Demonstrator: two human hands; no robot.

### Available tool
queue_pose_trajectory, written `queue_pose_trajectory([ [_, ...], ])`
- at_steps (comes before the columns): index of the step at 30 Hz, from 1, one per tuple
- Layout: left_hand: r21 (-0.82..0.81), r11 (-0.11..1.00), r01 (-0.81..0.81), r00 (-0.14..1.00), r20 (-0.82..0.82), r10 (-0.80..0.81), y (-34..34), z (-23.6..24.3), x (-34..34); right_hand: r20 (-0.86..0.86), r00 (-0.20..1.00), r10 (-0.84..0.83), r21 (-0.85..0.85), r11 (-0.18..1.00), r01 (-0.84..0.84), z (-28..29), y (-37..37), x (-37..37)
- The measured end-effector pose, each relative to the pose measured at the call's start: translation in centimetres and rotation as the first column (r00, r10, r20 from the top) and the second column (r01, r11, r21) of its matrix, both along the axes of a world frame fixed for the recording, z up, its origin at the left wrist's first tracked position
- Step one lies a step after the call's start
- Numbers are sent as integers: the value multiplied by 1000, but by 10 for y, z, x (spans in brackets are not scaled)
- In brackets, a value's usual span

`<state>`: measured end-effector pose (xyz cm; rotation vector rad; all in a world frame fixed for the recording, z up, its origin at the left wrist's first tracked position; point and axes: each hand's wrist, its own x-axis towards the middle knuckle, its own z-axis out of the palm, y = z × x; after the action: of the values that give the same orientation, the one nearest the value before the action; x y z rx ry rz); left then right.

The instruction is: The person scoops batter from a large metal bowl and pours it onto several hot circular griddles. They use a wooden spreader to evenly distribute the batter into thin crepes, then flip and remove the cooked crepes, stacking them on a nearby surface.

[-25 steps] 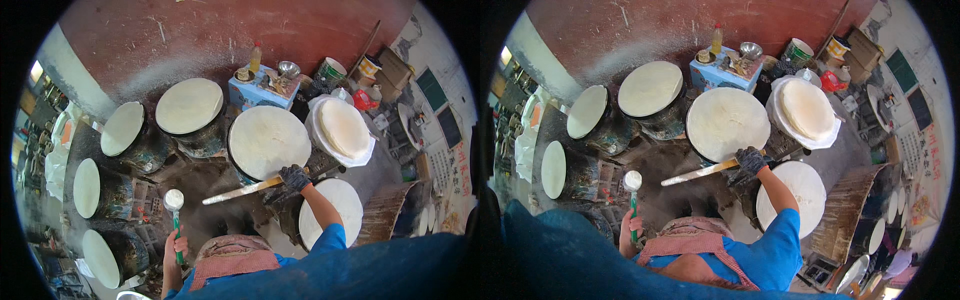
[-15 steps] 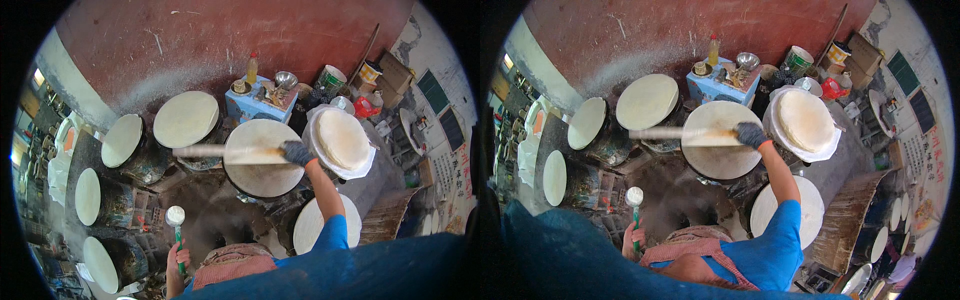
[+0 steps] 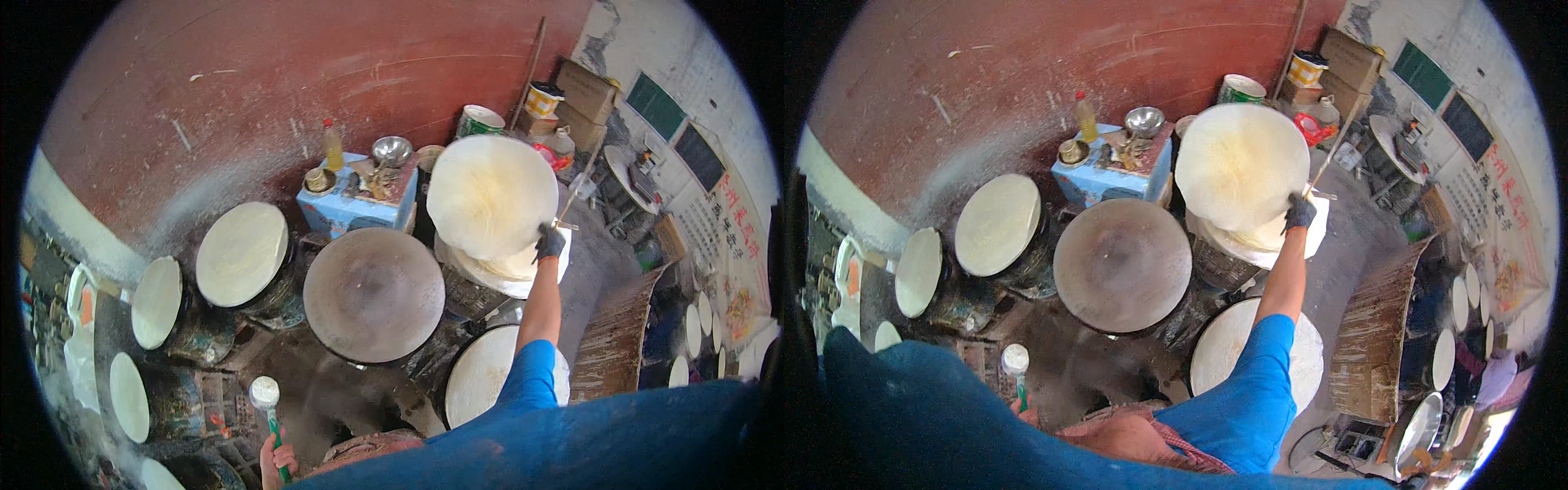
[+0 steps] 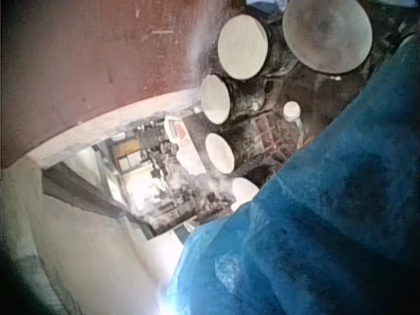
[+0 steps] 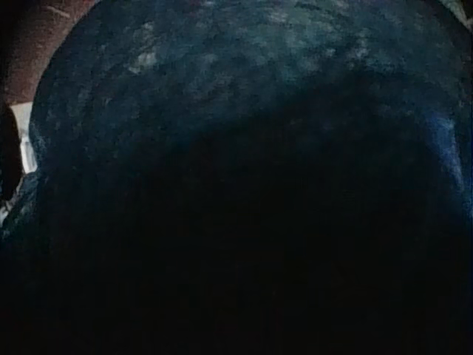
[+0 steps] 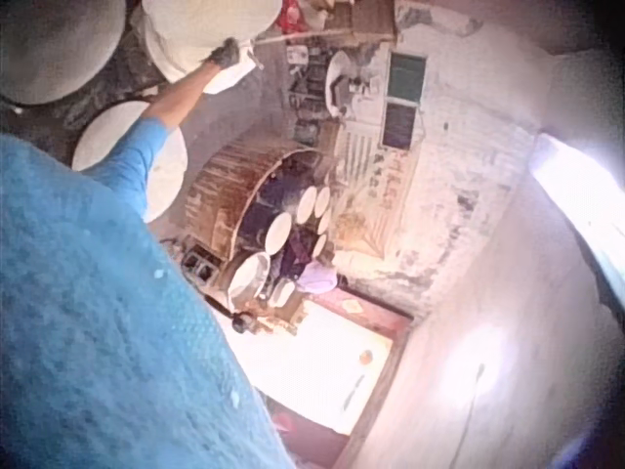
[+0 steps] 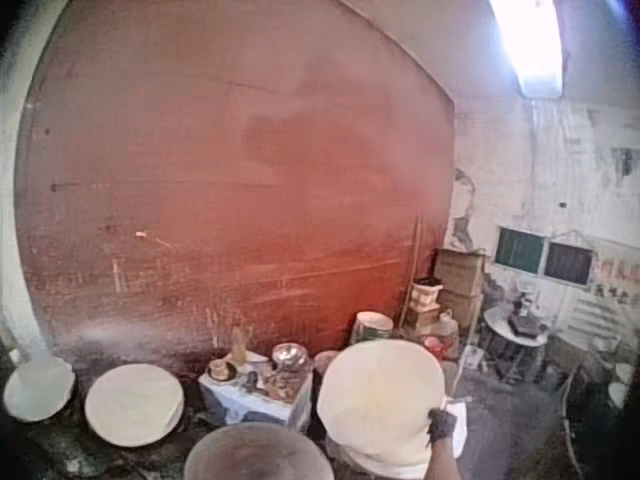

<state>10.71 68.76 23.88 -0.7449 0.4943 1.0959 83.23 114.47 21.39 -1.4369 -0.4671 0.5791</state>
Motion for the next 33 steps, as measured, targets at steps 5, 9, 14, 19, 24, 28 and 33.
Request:
queue_pose_trajectory([
  [5, -24, 998, 62, 998, -25, -63, 46, 0, 9, -291, 876, -385, -264, 912, 313, -99, -25, 23],
  [9, -32, 995, 99, 994, -51, -101, 62, 4, 12, -363, 796, -484, -274, 872, 405, -129, -26, 23],
  [14, -34, 994, 99, 993, -58, -101, 58, 6, 9, -211, 895, -393, -295, 899, 325, -138, -31, 26],
  [19, 1, 998, 69, 996, -65, -68, 38, 19, 14, 484, 852, -199, -563, 675, 477, -139, -50, 39],
  [24, 228, 967, 115, 962, -270, -51, 1, 14, 14, 649, 741, 171, -345, 935, 86, -90, -55, -44],
  [28, 313, 933, -177, 984, 62, 166, -42, -5, -4, 715, 491, 498, -422, 867, -264, -51, -48, -225],
  [33, 309, 738, -600, 777, 3, 630, -154, 13, 0, 81, 200, 977, -590, 208, -780, -59, -110, -486],
])
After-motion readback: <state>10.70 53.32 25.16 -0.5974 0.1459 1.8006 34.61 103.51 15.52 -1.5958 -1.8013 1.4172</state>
